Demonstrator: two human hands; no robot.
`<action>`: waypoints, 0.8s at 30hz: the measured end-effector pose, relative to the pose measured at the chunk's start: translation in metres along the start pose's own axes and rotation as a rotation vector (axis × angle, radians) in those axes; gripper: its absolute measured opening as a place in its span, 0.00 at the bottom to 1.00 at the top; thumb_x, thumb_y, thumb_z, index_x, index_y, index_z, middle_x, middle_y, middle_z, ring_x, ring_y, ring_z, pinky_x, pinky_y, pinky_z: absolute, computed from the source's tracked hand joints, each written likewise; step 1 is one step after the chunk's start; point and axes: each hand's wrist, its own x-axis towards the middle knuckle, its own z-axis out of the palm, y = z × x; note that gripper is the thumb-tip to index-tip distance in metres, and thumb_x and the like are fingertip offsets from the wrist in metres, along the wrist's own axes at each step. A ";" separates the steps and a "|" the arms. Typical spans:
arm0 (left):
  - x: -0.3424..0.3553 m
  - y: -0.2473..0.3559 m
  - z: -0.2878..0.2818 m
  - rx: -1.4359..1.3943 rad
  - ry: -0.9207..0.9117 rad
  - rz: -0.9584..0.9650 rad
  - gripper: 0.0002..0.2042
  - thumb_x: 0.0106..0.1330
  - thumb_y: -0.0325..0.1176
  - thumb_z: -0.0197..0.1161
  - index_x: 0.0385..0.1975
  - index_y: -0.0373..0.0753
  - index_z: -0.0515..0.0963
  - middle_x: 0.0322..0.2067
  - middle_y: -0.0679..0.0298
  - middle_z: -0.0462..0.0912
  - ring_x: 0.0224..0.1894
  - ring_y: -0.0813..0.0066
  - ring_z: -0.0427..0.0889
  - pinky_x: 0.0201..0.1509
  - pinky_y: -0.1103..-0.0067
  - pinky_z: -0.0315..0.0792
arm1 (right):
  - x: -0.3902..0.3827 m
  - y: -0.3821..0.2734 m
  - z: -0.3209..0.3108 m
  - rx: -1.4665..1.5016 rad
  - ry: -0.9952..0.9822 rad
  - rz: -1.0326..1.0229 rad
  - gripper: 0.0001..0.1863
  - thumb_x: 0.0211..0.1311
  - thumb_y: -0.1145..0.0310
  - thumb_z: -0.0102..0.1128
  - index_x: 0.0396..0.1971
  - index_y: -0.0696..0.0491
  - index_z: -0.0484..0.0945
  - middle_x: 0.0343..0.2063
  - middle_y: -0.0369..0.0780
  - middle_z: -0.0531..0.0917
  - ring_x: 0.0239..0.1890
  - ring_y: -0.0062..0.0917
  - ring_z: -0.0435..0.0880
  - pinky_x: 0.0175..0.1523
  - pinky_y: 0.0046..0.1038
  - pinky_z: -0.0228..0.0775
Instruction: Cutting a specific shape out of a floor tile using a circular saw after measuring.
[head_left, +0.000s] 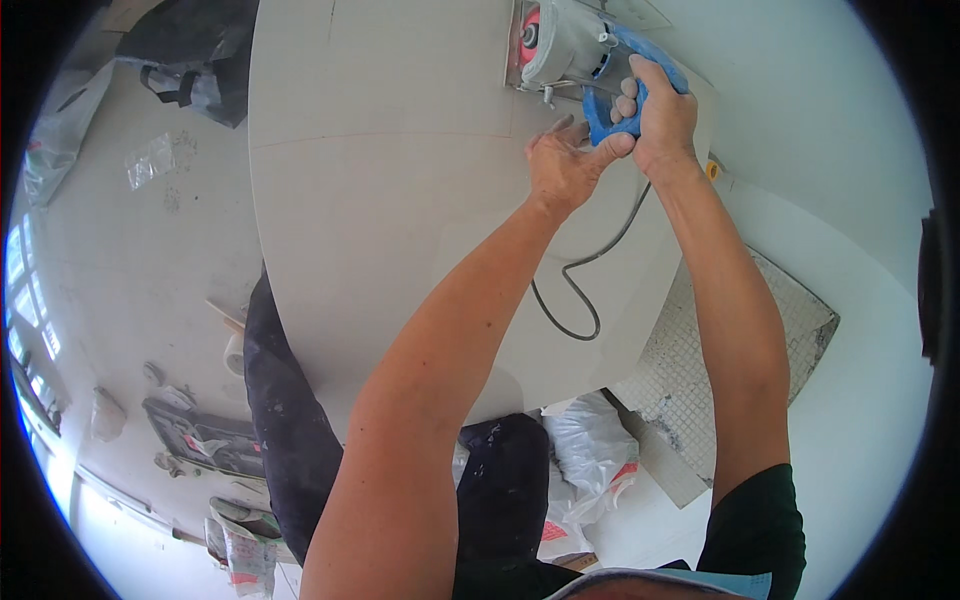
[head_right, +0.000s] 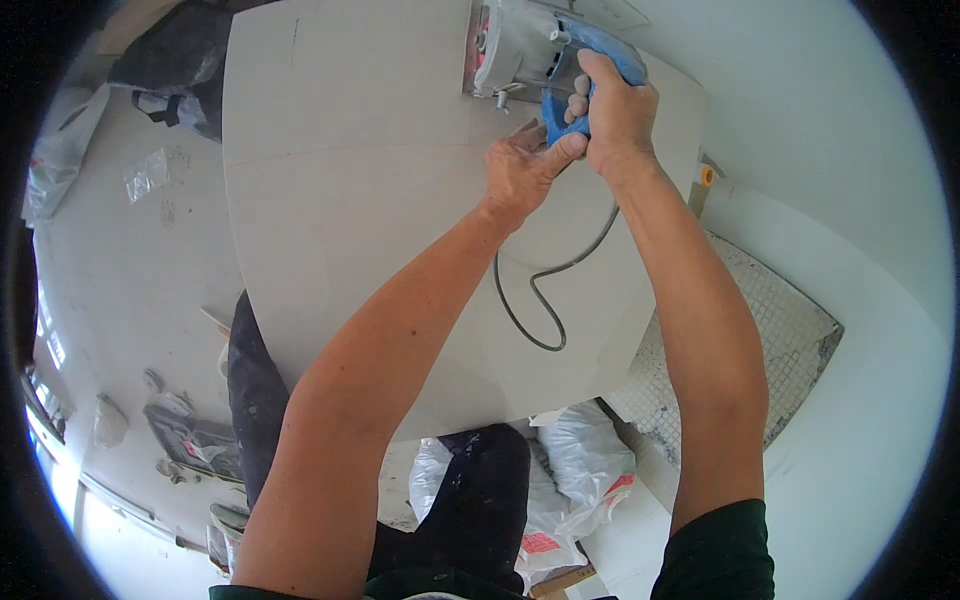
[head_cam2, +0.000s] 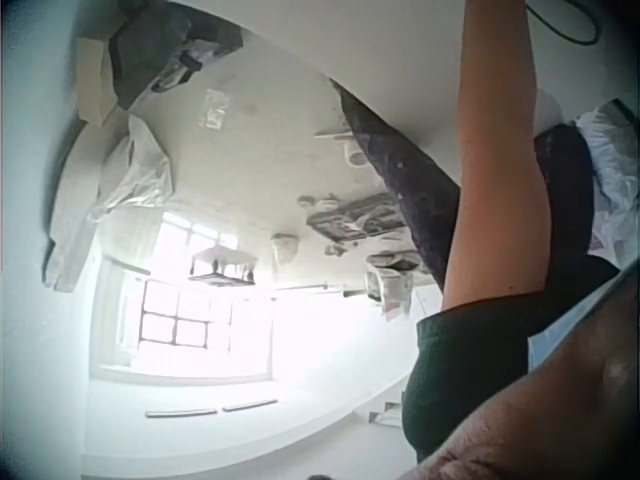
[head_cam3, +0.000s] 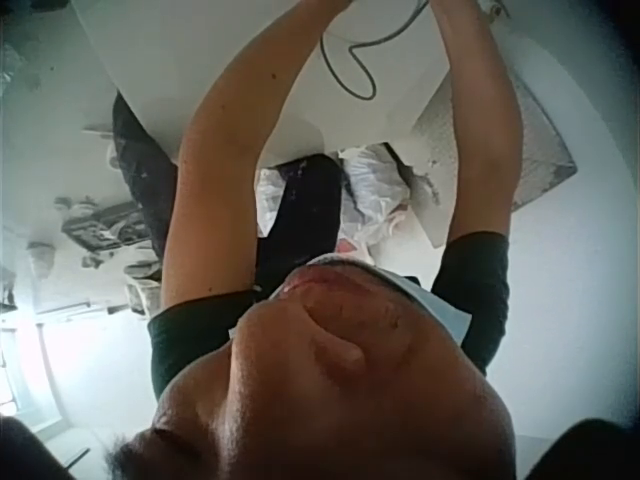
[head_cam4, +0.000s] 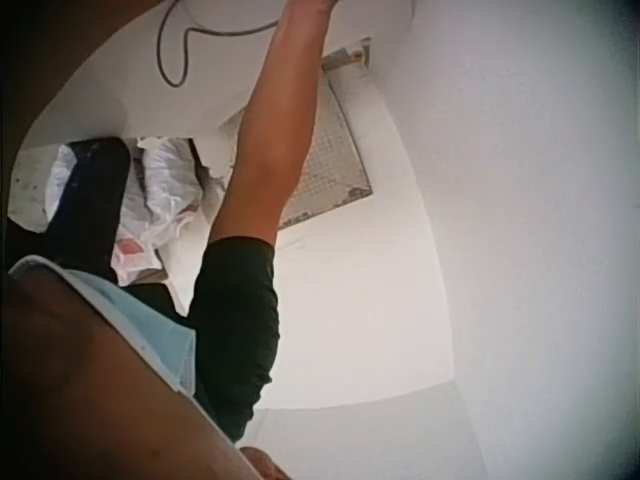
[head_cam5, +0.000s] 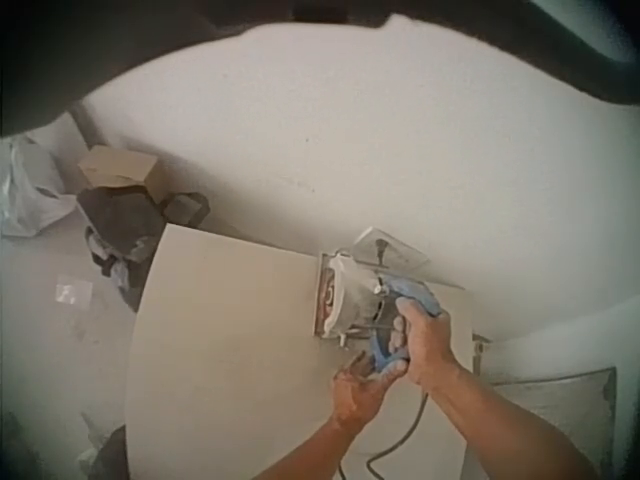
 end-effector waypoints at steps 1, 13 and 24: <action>0.000 0.001 0.000 0.030 -0.007 -0.005 0.40 0.50 0.76 0.60 0.42 0.39 0.86 0.43 0.57 0.87 0.67 0.54 0.67 0.70 0.62 0.48 | 0.000 0.000 -0.001 -0.001 0.000 -0.001 0.08 0.56 0.68 0.63 0.25 0.55 0.74 0.18 0.36 0.74 0.15 0.21 0.70 0.21 0.27 0.64; -0.009 0.005 -0.004 0.015 0.009 -0.002 0.41 0.49 0.75 0.61 0.43 0.39 0.85 0.45 0.56 0.86 0.67 0.54 0.66 0.70 0.62 0.48 | -0.009 0.000 0.002 -0.013 0.021 0.006 0.09 0.56 0.68 0.64 0.25 0.55 0.74 0.18 0.36 0.74 0.15 0.21 0.70 0.20 0.27 0.64; -0.012 0.006 -0.005 0.007 -0.027 -0.026 0.41 0.50 0.75 0.61 0.44 0.39 0.85 0.45 0.56 0.86 0.67 0.55 0.66 0.70 0.62 0.47 | -0.010 0.003 -0.002 -0.042 0.005 0.017 0.09 0.57 0.67 0.65 0.28 0.54 0.74 0.20 0.36 0.73 0.16 0.21 0.70 0.23 0.29 0.64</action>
